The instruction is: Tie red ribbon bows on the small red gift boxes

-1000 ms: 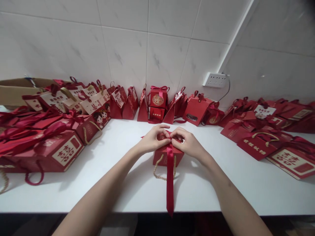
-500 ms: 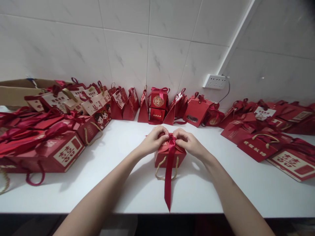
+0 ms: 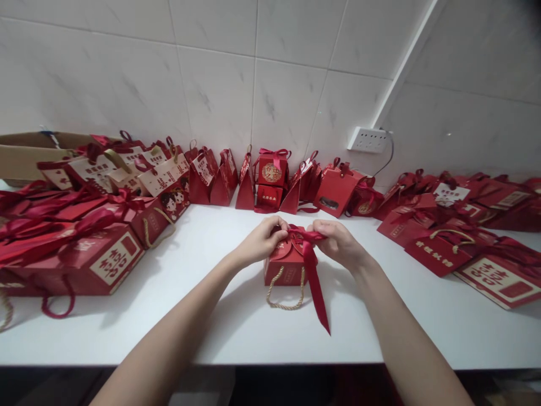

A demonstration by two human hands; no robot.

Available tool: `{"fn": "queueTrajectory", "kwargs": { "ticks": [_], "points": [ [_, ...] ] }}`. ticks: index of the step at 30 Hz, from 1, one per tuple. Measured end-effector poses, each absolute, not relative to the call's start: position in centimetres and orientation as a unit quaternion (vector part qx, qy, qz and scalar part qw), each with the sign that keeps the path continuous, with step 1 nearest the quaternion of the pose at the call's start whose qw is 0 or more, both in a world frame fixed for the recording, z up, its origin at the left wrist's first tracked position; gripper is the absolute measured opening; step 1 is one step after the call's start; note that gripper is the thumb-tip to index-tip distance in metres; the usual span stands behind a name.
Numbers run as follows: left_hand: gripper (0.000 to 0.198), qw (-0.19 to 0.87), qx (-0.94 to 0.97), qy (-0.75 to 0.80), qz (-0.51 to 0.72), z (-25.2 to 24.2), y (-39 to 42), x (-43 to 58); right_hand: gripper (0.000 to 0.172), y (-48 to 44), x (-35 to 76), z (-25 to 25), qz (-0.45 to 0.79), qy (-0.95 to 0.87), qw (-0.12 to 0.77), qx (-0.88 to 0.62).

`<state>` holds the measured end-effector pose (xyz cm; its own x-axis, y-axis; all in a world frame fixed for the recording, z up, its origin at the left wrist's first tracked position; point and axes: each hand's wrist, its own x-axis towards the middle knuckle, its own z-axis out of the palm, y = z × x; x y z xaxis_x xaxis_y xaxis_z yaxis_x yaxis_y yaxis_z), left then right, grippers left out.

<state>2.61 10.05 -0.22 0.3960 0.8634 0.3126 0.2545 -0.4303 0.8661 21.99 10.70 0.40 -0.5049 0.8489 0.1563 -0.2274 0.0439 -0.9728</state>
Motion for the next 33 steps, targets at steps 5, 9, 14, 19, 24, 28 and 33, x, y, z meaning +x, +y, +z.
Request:
{"fn": "queueTrajectory", "kwargs": {
  "ticks": [5,9,14,19,24,28,33],
  "points": [
    [0.007,0.373,0.747,0.377,0.400,-0.2,10.0,2.6,0.023,10.4,22.3,0.8,0.662,-0.507,0.455,-0.313],
    [0.007,0.380,0.743,0.376,0.403,-0.2,10.0,2.6,0.019,10.6,23.8,1.8,0.670,-0.412,0.554,-0.273],
    [0.006,0.389,0.742,0.355,0.415,-0.3,10.1,2.4,0.010,11.3,25.8,2.5,0.606,-0.281,0.728,-0.155],
    [0.013,0.379,0.748,0.356,0.413,-0.3,10.0,2.5,0.018,11.8,25.8,2.4,0.570,-0.211,0.780,-0.148],
    [0.021,0.391,0.739,0.342,0.429,-0.1,9.7,2.8,0.015,11.5,24.4,2.3,0.605,-0.204,0.756,-0.145],
    [0.025,0.489,0.654,0.315,0.483,-0.1,10.0,2.5,0.016,11.4,24.3,2.3,0.613,-0.194,0.753,-0.142],
    [0.020,0.573,0.482,0.298,0.592,0.5,10.8,1.7,0.020,11.6,25.0,2.2,0.610,-0.180,0.762,-0.122]
  ]
}}
